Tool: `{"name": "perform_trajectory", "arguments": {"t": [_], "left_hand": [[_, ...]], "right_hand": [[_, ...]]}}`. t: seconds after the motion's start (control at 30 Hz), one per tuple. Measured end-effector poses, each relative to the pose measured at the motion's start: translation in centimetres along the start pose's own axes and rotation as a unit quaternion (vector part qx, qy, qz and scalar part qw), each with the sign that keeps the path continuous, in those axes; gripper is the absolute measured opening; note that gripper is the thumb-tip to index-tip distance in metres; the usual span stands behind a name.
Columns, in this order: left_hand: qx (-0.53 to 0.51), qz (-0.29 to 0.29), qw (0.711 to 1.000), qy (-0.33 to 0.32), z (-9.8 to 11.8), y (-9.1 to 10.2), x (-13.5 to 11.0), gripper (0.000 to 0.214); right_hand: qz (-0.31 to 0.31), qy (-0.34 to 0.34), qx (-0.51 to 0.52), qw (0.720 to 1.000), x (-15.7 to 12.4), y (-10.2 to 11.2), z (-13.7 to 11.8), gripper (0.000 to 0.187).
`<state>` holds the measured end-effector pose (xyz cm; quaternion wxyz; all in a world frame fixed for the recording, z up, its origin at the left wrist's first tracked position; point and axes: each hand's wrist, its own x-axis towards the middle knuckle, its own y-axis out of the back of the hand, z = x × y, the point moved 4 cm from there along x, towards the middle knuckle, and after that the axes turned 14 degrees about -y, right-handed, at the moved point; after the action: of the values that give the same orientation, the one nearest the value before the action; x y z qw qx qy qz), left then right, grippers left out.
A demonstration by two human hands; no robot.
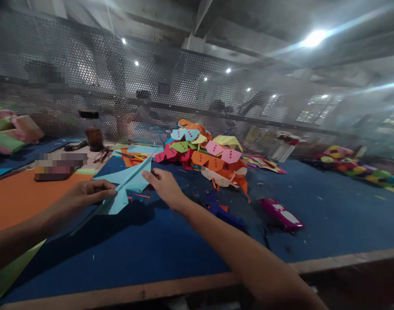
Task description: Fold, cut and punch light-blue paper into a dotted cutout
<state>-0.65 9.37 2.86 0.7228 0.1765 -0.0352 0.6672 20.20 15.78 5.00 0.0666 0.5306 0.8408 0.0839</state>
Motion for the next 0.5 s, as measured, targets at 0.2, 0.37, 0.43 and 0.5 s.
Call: {"name": "perform_trajectory", "arguments": {"t": [0.2, 0.37, 0.43, 0.5], "left_hand": [[-0.015, -0.058, 0.998, 0.016, 1.4, -2.2, 0.3, 0.031], [-0.053, -0.040, 0.997, 0.033, 1.4, -2.0, 0.7, 0.032], [-0.078, 0.003, 0.996, 0.038, 0.9, -1.1, 0.8, 0.033], [-0.083, 0.056, 0.994, 0.038, 0.3, 0.2, 0.8, 0.033]], "right_hand": [[0.024, 0.005, -0.012, 1.000, -0.7, 0.1, 0.2, 0.044], [0.004, 0.015, -0.020, 1.000, -0.5, 0.2, 0.1, 0.052], [0.021, 0.026, -0.084, 0.996, 0.1, 1.0, 0.3, 0.053], [0.088, 0.045, -0.246, 0.964, 0.7, 2.0, 0.6, 0.039]]}}
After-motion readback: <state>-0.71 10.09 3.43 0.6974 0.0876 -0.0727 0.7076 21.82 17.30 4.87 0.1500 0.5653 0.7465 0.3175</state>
